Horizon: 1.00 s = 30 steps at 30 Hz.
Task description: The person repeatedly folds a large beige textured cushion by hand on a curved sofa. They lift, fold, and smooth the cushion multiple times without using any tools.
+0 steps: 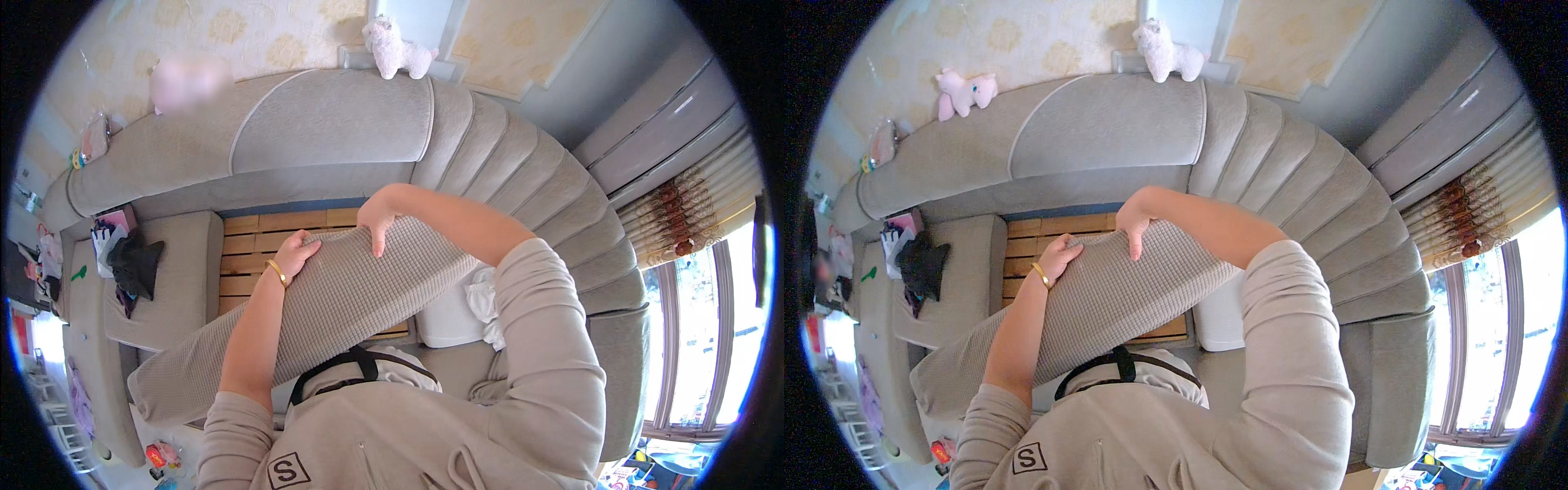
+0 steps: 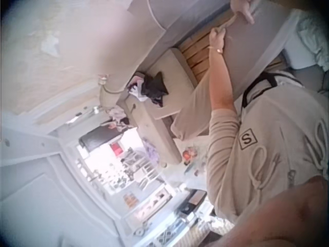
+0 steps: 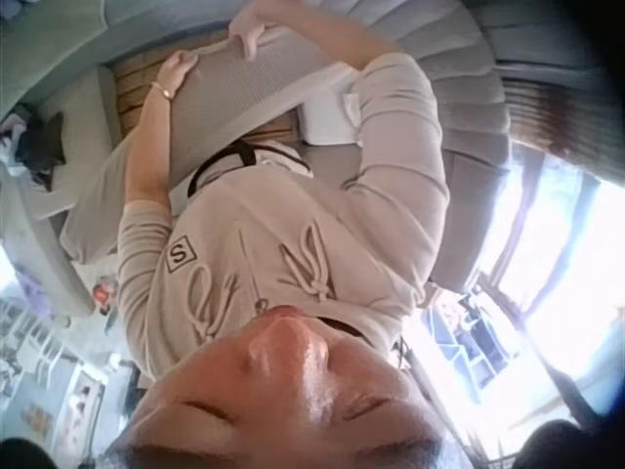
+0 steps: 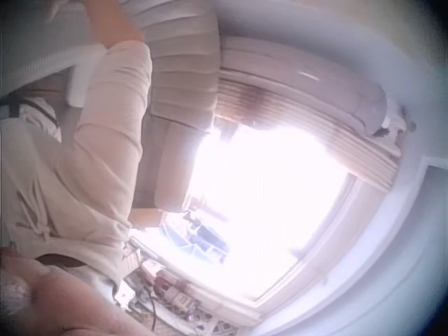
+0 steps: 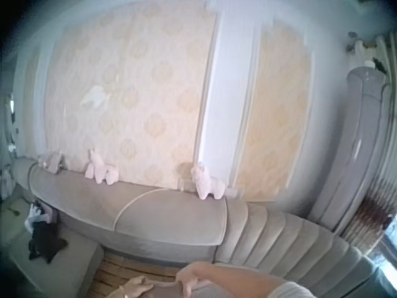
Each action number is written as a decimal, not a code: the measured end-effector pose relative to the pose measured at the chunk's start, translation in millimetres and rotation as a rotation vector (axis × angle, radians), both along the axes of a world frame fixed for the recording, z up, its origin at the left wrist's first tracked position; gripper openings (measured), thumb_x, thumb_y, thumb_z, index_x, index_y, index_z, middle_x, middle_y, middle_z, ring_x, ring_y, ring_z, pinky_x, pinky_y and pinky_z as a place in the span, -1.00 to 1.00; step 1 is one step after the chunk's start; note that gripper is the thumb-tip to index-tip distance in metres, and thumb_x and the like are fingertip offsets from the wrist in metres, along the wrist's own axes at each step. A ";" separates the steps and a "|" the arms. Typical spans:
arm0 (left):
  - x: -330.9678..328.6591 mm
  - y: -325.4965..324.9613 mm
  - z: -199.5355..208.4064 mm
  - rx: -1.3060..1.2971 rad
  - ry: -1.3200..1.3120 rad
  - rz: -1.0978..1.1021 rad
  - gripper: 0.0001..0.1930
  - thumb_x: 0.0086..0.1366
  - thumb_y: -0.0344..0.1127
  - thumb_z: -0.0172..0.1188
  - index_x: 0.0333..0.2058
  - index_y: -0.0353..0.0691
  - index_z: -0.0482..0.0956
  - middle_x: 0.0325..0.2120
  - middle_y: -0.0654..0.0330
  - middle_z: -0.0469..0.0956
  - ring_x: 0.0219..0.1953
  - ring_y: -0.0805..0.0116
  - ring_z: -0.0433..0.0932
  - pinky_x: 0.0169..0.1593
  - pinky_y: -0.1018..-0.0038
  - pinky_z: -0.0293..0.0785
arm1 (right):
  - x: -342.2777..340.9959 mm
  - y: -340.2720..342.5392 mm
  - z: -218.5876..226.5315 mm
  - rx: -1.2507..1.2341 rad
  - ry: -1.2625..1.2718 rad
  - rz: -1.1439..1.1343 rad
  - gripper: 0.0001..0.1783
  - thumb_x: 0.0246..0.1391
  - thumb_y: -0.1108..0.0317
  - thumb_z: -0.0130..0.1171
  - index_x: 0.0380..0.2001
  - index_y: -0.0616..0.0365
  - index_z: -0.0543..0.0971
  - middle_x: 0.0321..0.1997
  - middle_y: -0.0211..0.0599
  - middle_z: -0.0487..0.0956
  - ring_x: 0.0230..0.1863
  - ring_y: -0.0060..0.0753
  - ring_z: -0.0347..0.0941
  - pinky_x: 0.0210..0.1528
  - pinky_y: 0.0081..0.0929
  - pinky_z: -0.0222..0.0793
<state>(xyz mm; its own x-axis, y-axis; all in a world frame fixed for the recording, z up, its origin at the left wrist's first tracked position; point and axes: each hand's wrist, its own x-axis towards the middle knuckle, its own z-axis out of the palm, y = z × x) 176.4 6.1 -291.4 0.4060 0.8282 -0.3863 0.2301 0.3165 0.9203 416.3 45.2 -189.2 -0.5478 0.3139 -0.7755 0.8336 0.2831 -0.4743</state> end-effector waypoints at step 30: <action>-3.1 13.0 -3.9 0.226 0.604 -0.262 -0.45 0.06 0.17 0.21 -0.31 -0.29 0.63 -0.30 -0.02 0.59 -0.24 0.11 0.53 -0.15 0.29 0.41 | 61.6 59.3 -151.8 0.306 0.071 0.058 -0.66 0.04 0.10 0.03 -0.41 0.18 0.57 -0.40 -0.13 0.57 -0.34 -0.30 0.46 -0.24 -0.35 0.34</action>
